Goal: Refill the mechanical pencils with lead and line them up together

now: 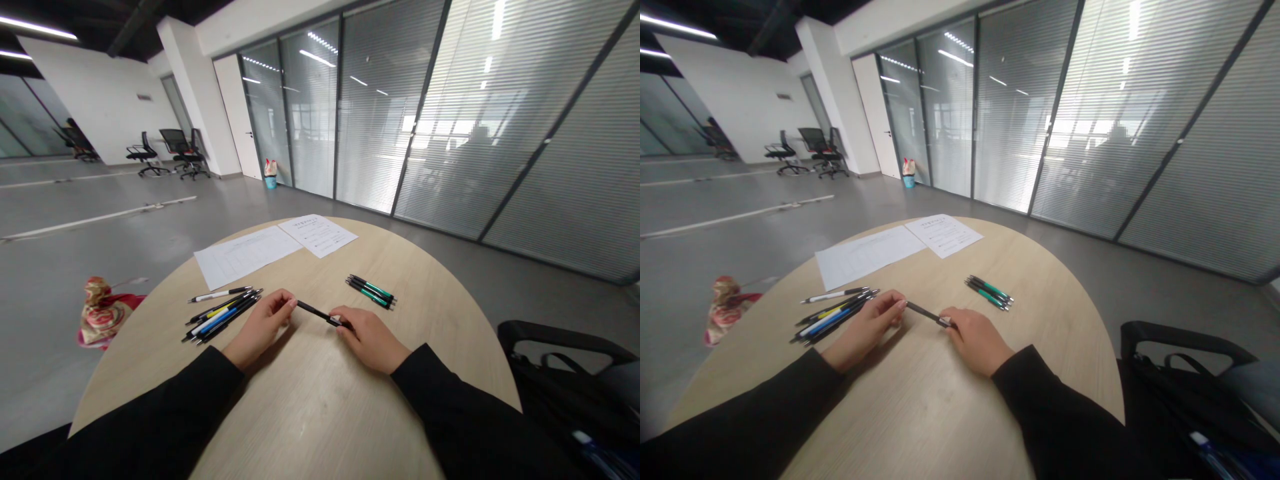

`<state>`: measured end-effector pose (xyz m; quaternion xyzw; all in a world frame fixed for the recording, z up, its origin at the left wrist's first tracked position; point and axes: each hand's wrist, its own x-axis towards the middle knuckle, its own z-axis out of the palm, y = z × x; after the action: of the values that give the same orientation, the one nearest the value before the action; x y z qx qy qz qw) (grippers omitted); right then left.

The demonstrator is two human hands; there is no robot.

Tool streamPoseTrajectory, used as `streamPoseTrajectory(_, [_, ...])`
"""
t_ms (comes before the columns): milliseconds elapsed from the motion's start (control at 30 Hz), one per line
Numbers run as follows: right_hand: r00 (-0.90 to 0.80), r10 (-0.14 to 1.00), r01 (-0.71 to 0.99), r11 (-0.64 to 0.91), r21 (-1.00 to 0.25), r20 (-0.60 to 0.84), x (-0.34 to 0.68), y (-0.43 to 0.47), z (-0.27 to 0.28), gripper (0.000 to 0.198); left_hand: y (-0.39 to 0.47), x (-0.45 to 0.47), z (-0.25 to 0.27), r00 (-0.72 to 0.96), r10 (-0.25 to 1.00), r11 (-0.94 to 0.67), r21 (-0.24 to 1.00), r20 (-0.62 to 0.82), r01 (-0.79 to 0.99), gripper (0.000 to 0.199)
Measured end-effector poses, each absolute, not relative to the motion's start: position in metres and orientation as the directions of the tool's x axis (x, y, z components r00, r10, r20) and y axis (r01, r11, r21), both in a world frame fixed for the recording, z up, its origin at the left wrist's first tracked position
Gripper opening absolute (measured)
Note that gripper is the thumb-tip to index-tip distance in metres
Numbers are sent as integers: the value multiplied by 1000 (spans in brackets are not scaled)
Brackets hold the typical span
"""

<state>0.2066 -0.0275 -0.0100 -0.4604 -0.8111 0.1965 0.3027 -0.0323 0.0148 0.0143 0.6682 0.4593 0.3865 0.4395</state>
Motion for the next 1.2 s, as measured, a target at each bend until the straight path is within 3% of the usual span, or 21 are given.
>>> streamPoseTrajectory(133, [-461,824,599,564,-568,331,199,-36,-4,41,18,-33,12,218,968,-181,952,127,249,26])
streamPoseTrajectory(267, [-548,785,617,613,-493,290,189,-47,0,45,21,-33,8,195,973,-167,955,120,245,30])
streamPoseTrajectory(500, [-659,689,617,725,-308,303,173,-57,4,23,14,-28,13,312,949,-104,983,53,150,32])
streamPoseTrajectory(700, [-713,635,603,772,-203,297,167,-60,2,20,5,-23,14,422,907,-73,987,7,140,31])
streamPoseTrajectory(900, [-711,629,612,774,-165,313,165,-58,-7,8,4,-23,15,472,881,-90,982,2,164,35])
streamPoseTrajectory(1200, [-722,633,609,773,-176,281,166,-61,5,11,3,-21,17,483,875,-114,977,13,180,34])
